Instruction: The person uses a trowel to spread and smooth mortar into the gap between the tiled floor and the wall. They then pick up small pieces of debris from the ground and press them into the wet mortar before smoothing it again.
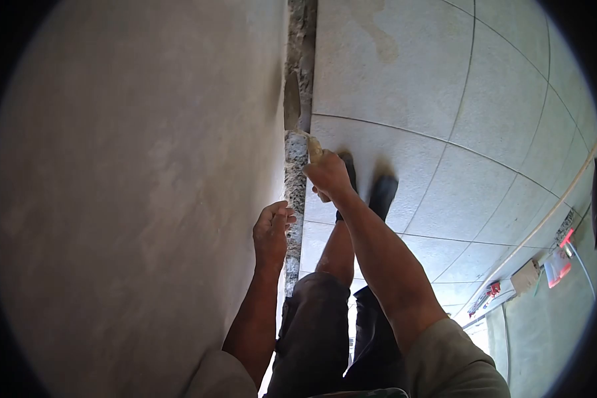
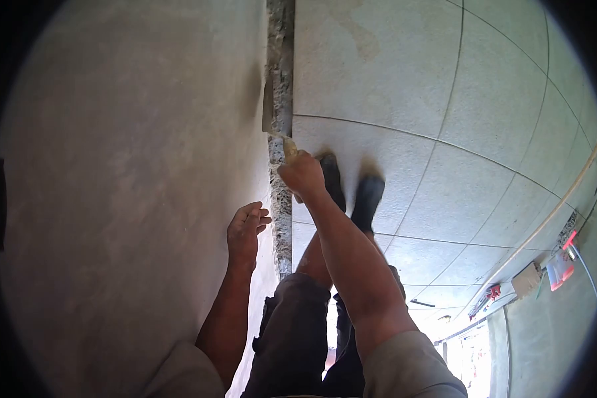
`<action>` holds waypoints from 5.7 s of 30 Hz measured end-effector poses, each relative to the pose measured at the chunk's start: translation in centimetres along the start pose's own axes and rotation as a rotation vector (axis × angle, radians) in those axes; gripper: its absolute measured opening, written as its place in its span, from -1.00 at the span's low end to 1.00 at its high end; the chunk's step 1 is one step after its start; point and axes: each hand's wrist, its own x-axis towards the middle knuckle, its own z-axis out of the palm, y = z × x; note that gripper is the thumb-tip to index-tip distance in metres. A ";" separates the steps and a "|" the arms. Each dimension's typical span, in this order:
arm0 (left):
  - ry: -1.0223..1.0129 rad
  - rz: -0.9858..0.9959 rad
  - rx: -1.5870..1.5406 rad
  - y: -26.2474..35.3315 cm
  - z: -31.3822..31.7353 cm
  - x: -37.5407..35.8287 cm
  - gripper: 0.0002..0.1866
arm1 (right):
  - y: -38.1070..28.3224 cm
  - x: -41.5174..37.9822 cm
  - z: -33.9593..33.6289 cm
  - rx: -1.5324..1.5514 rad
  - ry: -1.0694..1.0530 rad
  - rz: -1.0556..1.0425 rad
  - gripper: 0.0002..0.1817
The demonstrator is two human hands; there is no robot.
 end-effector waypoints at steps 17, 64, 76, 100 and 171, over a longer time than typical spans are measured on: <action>0.036 -0.098 -0.235 -19.8 0.2 -11.6 -0.67 | 9.9 -7.1 3.6 -0.288 0.194 -0.056 -0.57; -0.223 -0.101 -0.035 -30.0 -3.6 -10.0 -0.67 | 20.1 -9.6 12.7 -0.350 0.015 -0.097 -0.56; -0.400 -0.169 0.072 -31.9 -5.2 -10.6 -0.67 | 27.7 -8.3 21.1 -0.188 -0.157 0.022 -0.65; -0.255 -0.194 0.081 -33.5 -5.3 -13.2 -0.68 | 25.1 -10.9 16.8 -0.281 -0.046 -0.077 -0.53; -0.165 -0.138 0.187 -38.5 -5.6 -14.9 -0.70 | 25.1 -16.8 18.7 -0.610 -0.317 -0.031 -0.42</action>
